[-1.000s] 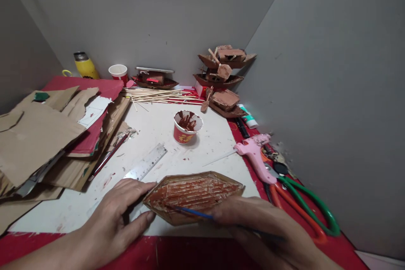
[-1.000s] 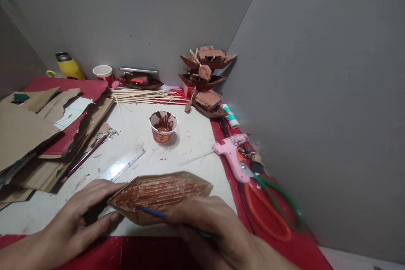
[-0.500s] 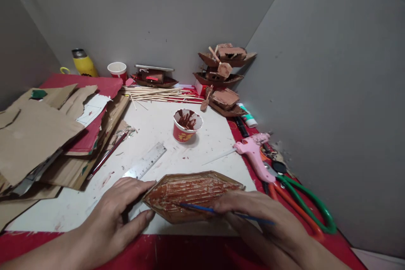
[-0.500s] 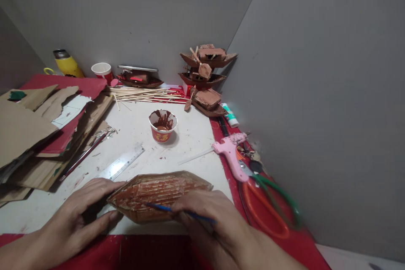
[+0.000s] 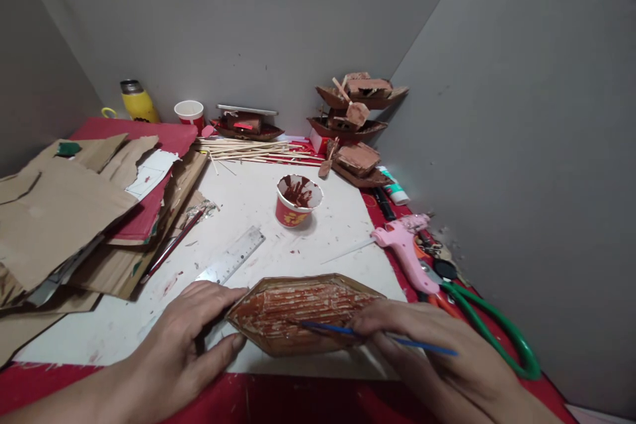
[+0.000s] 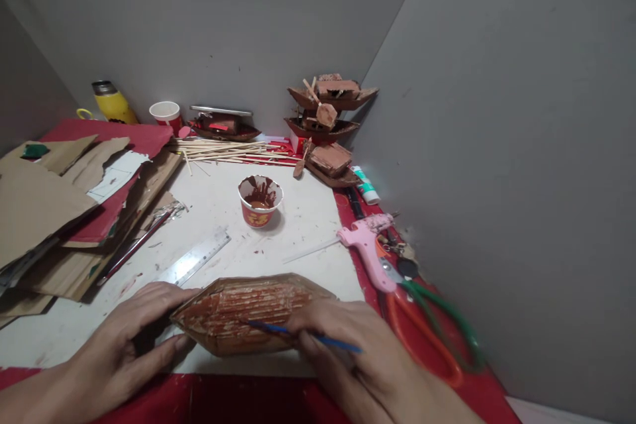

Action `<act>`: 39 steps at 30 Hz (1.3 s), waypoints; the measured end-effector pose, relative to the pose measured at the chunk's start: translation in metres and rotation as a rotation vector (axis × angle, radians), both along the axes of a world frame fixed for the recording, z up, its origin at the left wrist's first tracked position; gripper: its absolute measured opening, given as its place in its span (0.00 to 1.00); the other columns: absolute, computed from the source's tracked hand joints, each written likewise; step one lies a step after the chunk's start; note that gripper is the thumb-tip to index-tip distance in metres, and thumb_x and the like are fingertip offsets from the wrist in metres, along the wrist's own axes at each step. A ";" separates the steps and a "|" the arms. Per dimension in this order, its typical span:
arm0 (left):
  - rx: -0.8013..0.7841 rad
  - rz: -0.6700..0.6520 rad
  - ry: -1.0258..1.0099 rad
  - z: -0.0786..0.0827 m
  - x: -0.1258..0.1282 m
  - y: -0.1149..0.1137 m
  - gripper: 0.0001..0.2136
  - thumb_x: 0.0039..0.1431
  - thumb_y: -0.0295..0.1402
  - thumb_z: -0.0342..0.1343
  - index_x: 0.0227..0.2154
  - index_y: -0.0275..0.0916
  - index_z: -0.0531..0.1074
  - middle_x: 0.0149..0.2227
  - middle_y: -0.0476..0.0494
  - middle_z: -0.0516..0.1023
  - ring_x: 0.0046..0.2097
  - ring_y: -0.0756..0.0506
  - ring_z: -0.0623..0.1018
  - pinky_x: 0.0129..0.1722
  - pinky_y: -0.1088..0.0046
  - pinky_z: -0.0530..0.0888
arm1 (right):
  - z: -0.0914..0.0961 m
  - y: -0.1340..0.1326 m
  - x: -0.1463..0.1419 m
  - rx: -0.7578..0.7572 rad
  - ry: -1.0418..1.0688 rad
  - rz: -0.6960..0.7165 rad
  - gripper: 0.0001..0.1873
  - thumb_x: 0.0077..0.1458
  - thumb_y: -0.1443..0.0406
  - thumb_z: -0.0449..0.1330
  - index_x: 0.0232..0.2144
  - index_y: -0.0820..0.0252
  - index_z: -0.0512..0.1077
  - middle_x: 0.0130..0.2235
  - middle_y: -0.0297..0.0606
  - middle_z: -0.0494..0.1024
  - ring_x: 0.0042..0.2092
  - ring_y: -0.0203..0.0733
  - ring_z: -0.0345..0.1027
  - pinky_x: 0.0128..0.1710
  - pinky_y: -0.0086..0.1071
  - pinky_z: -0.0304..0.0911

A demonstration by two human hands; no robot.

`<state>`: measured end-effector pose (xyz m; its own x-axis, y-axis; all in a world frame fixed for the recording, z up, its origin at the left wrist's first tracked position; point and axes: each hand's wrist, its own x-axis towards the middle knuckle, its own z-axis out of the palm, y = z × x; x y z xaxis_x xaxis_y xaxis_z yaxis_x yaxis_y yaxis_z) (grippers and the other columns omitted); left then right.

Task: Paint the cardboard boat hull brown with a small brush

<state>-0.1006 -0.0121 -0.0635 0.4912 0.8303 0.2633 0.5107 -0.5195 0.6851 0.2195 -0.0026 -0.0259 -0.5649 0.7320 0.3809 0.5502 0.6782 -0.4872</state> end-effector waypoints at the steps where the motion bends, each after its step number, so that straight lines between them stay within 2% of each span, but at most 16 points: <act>1: 0.000 -0.001 0.002 0.000 0.000 0.000 0.25 0.61 0.26 0.56 0.59 0.51 0.61 0.48 0.49 0.78 0.48 0.46 0.76 0.48 0.70 0.74 | 0.000 0.000 0.000 -0.008 0.011 -0.002 0.11 0.65 0.68 0.53 0.47 0.51 0.70 0.40 0.33 0.82 0.41 0.35 0.79 0.43 0.21 0.73; 6: 0.005 0.010 0.012 -0.001 0.000 0.000 0.24 0.61 0.27 0.56 0.59 0.49 0.62 0.49 0.47 0.78 0.49 0.45 0.76 0.49 0.69 0.73 | 0.000 -0.003 -0.001 -0.038 0.016 0.066 0.17 0.62 0.72 0.54 0.51 0.51 0.68 0.42 0.33 0.82 0.43 0.34 0.78 0.44 0.20 0.72; 12: 0.005 -0.007 0.013 0.001 0.001 0.002 0.25 0.61 0.26 0.56 0.60 0.51 0.61 0.48 0.49 0.78 0.48 0.47 0.76 0.48 0.71 0.73 | 0.007 0.001 0.006 -0.017 -0.007 0.028 0.15 0.62 0.72 0.53 0.47 0.51 0.69 0.40 0.32 0.81 0.41 0.34 0.78 0.45 0.20 0.71; 17: 0.003 -0.004 0.028 0.003 0.001 0.002 0.23 0.61 0.27 0.57 0.58 0.49 0.63 0.48 0.49 0.78 0.48 0.46 0.77 0.48 0.70 0.74 | 0.002 -0.005 -0.003 -0.149 0.053 0.092 0.16 0.62 0.72 0.54 0.50 0.49 0.68 0.40 0.31 0.81 0.40 0.33 0.79 0.42 0.18 0.73; 20: 0.006 -0.002 0.035 0.003 0.001 0.001 0.22 0.62 0.27 0.56 0.57 0.49 0.63 0.48 0.48 0.78 0.48 0.46 0.77 0.48 0.70 0.74 | -0.001 -0.006 -0.007 -0.141 0.092 0.121 0.17 0.62 0.71 0.57 0.51 0.50 0.67 0.41 0.33 0.82 0.41 0.35 0.79 0.41 0.19 0.74; 26: 0.036 0.000 0.013 0.000 0.000 0.001 0.21 0.61 0.27 0.57 0.57 0.46 0.64 0.47 0.45 0.79 0.48 0.45 0.77 0.48 0.68 0.75 | 0.004 -0.004 -0.002 -0.118 0.027 0.044 0.18 0.60 0.73 0.55 0.48 0.49 0.71 0.41 0.31 0.82 0.41 0.34 0.79 0.43 0.19 0.73; 32: 0.032 -0.008 0.020 0.001 0.001 0.001 0.23 0.61 0.26 0.57 0.58 0.47 0.64 0.47 0.46 0.79 0.48 0.45 0.78 0.48 0.68 0.75 | 0.007 -0.005 -0.010 -0.111 0.121 0.125 0.17 0.60 0.70 0.59 0.50 0.49 0.68 0.40 0.33 0.83 0.40 0.36 0.80 0.41 0.21 0.75; 36: 0.035 -0.010 0.017 0.002 0.000 0.000 0.23 0.61 0.26 0.56 0.58 0.47 0.64 0.48 0.46 0.79 0.48 0.45 0.77 0.48 0.68 0.75 | 0.005 -0.003 -0.007 -0.130 0.082 0.074 0.18 0.59 0.73 0.56 0.49 0.49 0.71 0.41 0.33 0.83 0.41 0.37 0.80 0.43 0.23 0.74; 39: 0.034 -0.012 0.017 0.002 0.000 0.000 0.23 0.61 0.26 0.56 0.58 0.46 0.64 0.48 0.45 0.79 0.48 0.45 0.77 0.48 0.68 0.74 | 0.004 -0.005 -0.008 -0.146 0.122 0.069 0.17 0.59 0.72 0.57 0.48 0.50 0.71 0.41 0.34 0.83 0.39 0.39 0.81 0.40 0.23 0.76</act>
<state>-0.1004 -0.0118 -0.0619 0.5053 0.8152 0.2829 0.5156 -0.5482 0.6585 0.2119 -0.0076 -0.0218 -0.5721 0.7452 0.3426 0.4354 0.6299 -0.6432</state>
